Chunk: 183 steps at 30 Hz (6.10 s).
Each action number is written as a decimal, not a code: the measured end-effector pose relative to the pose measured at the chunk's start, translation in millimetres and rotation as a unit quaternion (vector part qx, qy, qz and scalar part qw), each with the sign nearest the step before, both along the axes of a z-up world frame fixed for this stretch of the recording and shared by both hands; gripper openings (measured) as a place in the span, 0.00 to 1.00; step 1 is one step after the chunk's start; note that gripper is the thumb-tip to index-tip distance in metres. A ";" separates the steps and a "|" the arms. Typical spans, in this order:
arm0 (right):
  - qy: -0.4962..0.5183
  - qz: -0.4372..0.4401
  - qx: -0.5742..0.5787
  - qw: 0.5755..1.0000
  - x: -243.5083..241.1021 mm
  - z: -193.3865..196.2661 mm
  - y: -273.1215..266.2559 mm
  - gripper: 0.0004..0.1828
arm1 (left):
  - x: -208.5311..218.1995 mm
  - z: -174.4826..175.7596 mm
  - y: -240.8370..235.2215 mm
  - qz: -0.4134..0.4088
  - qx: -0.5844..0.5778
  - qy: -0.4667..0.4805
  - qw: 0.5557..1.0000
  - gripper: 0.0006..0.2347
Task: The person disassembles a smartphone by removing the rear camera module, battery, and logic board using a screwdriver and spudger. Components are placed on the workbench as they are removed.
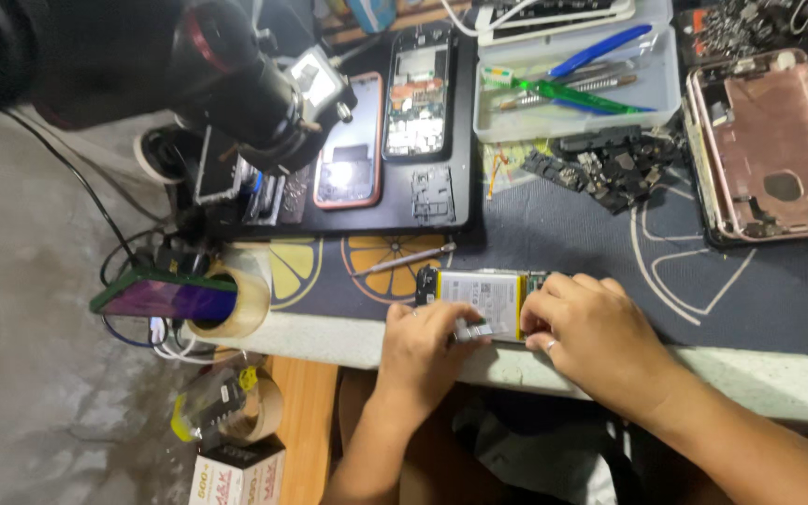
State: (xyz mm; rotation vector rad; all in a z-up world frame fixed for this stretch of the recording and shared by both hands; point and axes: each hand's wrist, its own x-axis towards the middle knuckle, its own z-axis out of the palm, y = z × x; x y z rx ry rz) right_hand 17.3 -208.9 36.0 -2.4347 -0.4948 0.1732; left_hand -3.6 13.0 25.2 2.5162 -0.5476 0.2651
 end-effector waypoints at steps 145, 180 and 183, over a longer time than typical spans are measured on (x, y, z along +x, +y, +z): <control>-0.267 0.016 0.177 0.947 16.2 3.2 0.4 0.09 | 192.8 13.1 95.3 0.121 0.328 -0.373 0.860 0.10; 0.023 0.002 -0.096 0.995 4.7 -6.8 -36.8 0.53 | -9.0 -18.6 -27.7 -0.028 0.024 -0.168 0.985 0.09; 0.015 -0.009 -0.107 0.994 2.1 -11.7 -35.4 0.51 | -12.7 -18.4 -27.3 -0.052 0.046 -0.174 0.982 0.09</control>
